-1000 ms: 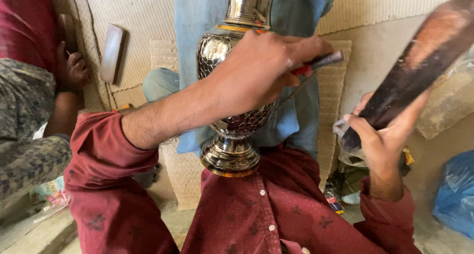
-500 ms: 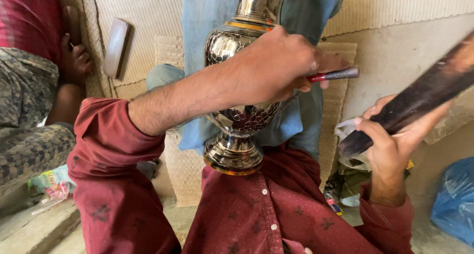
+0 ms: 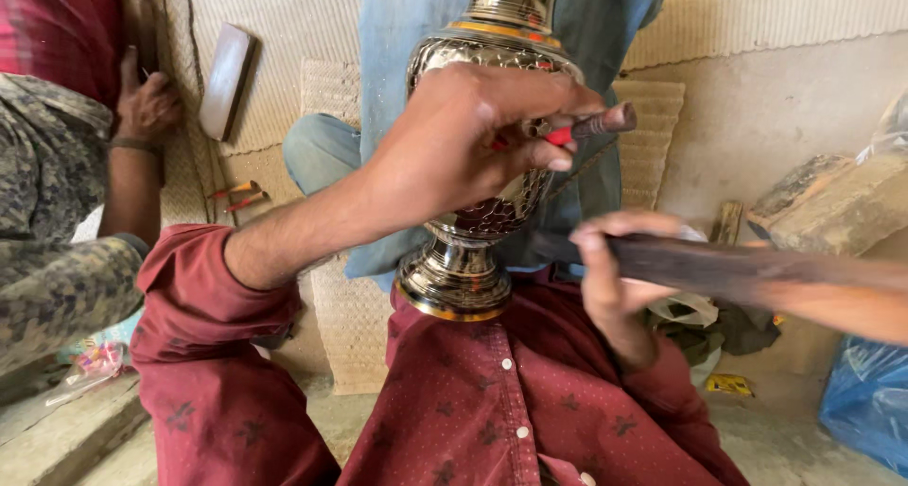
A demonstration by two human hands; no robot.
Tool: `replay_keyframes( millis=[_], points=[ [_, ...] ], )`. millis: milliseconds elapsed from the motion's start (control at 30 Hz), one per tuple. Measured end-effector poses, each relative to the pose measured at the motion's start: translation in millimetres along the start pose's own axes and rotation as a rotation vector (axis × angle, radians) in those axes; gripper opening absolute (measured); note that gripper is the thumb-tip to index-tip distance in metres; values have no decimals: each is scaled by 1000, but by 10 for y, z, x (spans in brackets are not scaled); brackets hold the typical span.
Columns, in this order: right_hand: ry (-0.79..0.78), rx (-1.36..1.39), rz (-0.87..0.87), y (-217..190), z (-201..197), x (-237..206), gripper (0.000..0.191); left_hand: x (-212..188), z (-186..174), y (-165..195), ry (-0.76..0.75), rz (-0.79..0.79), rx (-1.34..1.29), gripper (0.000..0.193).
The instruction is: The person sits on the floor holding a brass vase between their legs and decorates its surface by hand. They hold a small punch against the metal and repeatedly strike it with a wooden mallet, repositioning the punch to work pattern after pattern across the vase body.
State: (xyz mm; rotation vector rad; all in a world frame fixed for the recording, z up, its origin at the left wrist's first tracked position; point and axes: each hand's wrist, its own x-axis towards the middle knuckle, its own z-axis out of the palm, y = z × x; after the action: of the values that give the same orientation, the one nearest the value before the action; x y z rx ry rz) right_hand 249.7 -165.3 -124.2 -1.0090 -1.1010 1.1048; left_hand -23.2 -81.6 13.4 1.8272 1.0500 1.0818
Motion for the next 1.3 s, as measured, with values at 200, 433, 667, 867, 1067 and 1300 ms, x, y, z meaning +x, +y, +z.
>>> replay_keyframes(
  millis=[200, 433, 667, 867, 1067, 1300],
  points=[
    [-243, -123, 204, -160, -17, -43, 85, -14, 199, -120, -80, -98, -70, 57],
    [-196, -374, 153, -443, -744, 87, 67, 73, 193, -247, -203, 56, 132, 67],
    [-84, -129, 1, -585, -1015, 166, 107, 69, 220, -275, -262, 29, 160, 59],
    [-387, -852, -121, -648, -671, 231, 115, 177, 243, -308, -286, 213, 85, 57],
    [-262, -761, -1, -467, -657, -66, 110, 366, 215, -315, -631, 210, 45, 62],
    [-71, -437, -80, -267, -904, -253, 107, 360, 213, -348, -689, 223, -18, 67]
  ],
)
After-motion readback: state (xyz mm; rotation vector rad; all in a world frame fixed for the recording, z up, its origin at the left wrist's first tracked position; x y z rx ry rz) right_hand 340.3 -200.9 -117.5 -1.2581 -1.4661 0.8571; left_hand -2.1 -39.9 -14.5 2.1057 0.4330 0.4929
